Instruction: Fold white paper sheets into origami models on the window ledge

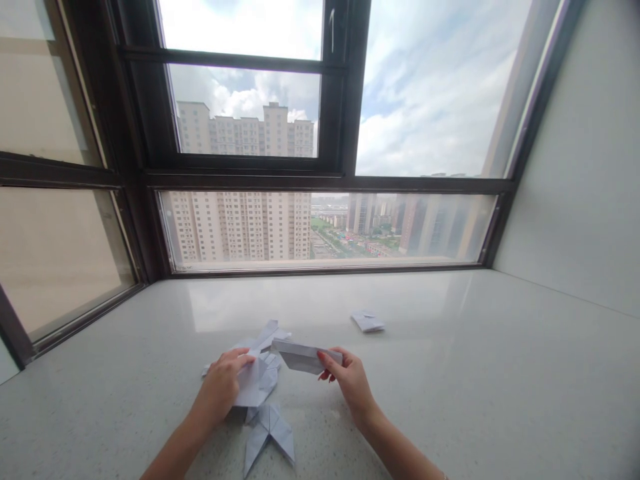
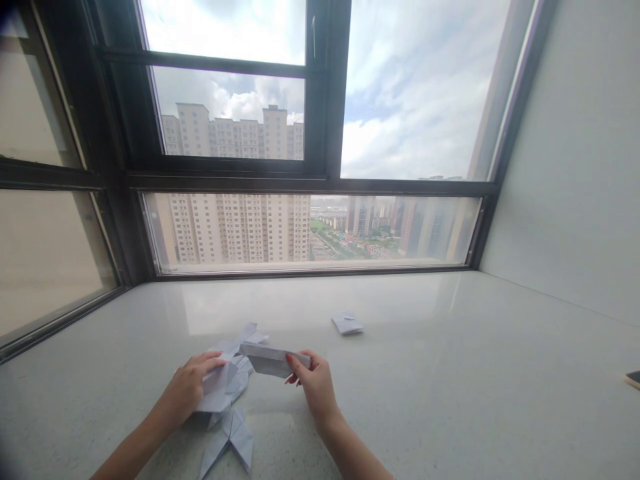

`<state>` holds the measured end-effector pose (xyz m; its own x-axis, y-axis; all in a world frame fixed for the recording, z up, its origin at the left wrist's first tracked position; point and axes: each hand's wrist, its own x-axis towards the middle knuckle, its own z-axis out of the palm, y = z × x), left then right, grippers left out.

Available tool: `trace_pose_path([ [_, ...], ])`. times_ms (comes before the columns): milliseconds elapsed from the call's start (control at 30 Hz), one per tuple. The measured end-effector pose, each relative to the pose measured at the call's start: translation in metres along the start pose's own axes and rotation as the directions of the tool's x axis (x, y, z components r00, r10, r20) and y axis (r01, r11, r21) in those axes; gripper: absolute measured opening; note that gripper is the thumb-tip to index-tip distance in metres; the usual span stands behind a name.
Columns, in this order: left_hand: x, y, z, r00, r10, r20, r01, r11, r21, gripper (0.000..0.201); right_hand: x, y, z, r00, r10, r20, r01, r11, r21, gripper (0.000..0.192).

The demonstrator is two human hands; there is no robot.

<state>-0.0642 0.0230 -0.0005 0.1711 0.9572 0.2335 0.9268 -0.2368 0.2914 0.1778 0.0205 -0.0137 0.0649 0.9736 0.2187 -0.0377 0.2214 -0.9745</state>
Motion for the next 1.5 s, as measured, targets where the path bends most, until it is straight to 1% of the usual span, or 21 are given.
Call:
trace_pose_path([
  [67, 0.001, 0.002, -0.002, 0.999, 0.021, -0.028, -0.022, 0.999, -0.040, 0.049, 0.000, 0.000, 0.000, 1.000, 0.000, -0.005, 0.000, 1.000, 0.002, 0.041],
  [133, 0.003, -0.002, -0.005, 0.996, 0.014, -0.083, -0.018, 0.999, -0.048, 0.050, 0.000, 0.001, 0.000, 1.000, -0.001, -0.007, 0.001, 1.000, 0.004, 0.041],
  [233, 0.005, -0.011, -0.007, 0.990, -0.042, -0.136, 0.041, 0.999, -0.009, 0.043, 0.000, 0.002, 0.000, 1.000, -0.001, -0.006, 0.001, 1.000, 0.008, 0.040],
  [267, 0.005, -0.014, -0.006, 0.989, -0.075, -0.126, 0.075, 0.997, 0.001, 0.038, 0.000, 0.002, 0.000, 1.000, -0.002, -0.004, 0.002, 1.000, 0.010, 0.040],
  [333, 0.006, -0.018, -0.004, 0.988, -0.142, -0.063, 0.143, 0.990, 0.004, 0.033, 0.000, 0.003, 0.000, 1.000, -0.001, -0.001, 0.001, 1.000, 0.011, 0.040],
  [400, 0.005, -0.018, -0.001, 0.982, -0.187, 0.011, 0.186, 0.982, 0.011, 0.038, 0.000, 0.003, -0.001, 1.000, -0.003, -0.001, 0.003, 1.000, 0.008, 0.040],
  [467, 0.004, -0.015, 0.000, 0.978, -0.204, 0.047, 0.202, 0.978, 0.047, 0.042, 0.000, 0.003, -0.001, 1.000, -0.005, -0.003, 0.005, 1.000, 0.001, 0.041],
  [567, 0.003, -0.013, -0.003, 0.974, -0.223, 0.039, 0.218, 0.969, 0.113, 0.037, 0.000, 0.002, 0.000, 1.000, -0.005, -0.003, 0.005, 1.000, -0.010, 0.043],
  [733, 0.002, -0.016, -0.011, 0.969, -0.248, 0.012, 0.245, 0.961, 0.132, 0.027, -0.001, 0.001, 0.000, 1.000, 0.009, -0.003, -0.009, 1.000, -0.005, 0.042],
  [800, 0.001, -0.018, -0.013, 0.967, -0.253, -0.039, 0.256, 0.954, 0.155, 0.028, -0.001, 0.001, 0.000, 1.000, 0.011, -0.004, -0.011, 1.000, 0.002, 0.041],
  [833, 0.000, -0.019, -0.014, 0.966, -0.244, -0.084, 0.256, 0.951, 0.172, 0.029, -0.001, 0.001, 0.000, 1.000, 0.011, -0.004, -0.011, 1.000, 0.005, 0.040],
  [900, -0.001, -0.019, -0.014, 0.960, -0.200, -0.195, 0.240, 0.948, 0.210, 0.032, 0.000, 0.002, 0.000, 1.000, 0.012, -0.007, -0.012, 1.000, 0.012, 0.040],
  [967, -0.001, -0.018, -0.014, 0.943, -0.148, -0.299, 0.224, 0.945, 0.237, 0.036, 0.000, 0.003, 0.000, 1.000, 0.015, -0.009, -0.015, 1.000, 0.017, 0.040],
  [1033, 0.001, -0.016, -0.013, 0.936, -0.104, -0.337, 0.194, 0.950, 0.245, 0.039, 0.001, 0.004, 0.000, 1.000, 0.018, -0.010, -0.018, 1.000, 0.021, 0.040],
  [1100, 0.002, -0.013, -0.012, 0.958, -0.057, -0.281, 0.128, 0.962, 0.242, 0.037, 0.001, 0.004, 0.000, 1.000, 0.017, -0.008, -0.017, 1.000, 0.022, 0.039],
  [1133, 0.002, -0.012, -0.011, 0.975, -0.033, -0.222, 0.088, 0.967, 0.241, 0.035, 0.001, 0.005, 0.000, 1.000, 0.015, -0.009, -0.015, 1.000, 0.021, 0.039],
  [1200, 0.002, -0.010, -0.009, 0.998, -0.027, -0.064, 0.042, 0.968, 0.248, 0.033, 0.001, 0.004, 0.000, 1.000, 0.013, -0.012, -0.013, 1.000, 0.017, 0.039],
  [1233, 0.001, -0.010, -0.008, 0.999, -0.040, 0.011, 0.036, 0.966, 0.255, 0.034, 0.001, 0.004, 0.000, 1.000, 0.014, -0.014, -0.014, 1.000, 0.014, 0.039],
  [1300, -0.002, -0.008, -0.008, 0.990, -0.072, 0.119, 0.038, 0.963, 0.266, 0.039, 0.001, 0.003, 0.000, 1.000, 0.016, -0.018, -0.016, 1.000, 0.008, 0.039],
  [1400, -0.005, -0.004, -0.011, 0.976, -0.092, 0.197, 0.035, 0.961, 0.276, 0.042, 0.000, 0.002, 0.000, 1.000, 0.017, -0.016, -0.017, 1.000, 0.005, 0.039],
  [1500, -0.007, 0.000, -0.014, 0.973, -0.108, 0.204, 0.042, 0.951, 0.306, 0.036, 0.000, 0.002, 0.000, 1.000, 0.018, -0.005, -0.018, 1.000, 0.002, 0.039],
])
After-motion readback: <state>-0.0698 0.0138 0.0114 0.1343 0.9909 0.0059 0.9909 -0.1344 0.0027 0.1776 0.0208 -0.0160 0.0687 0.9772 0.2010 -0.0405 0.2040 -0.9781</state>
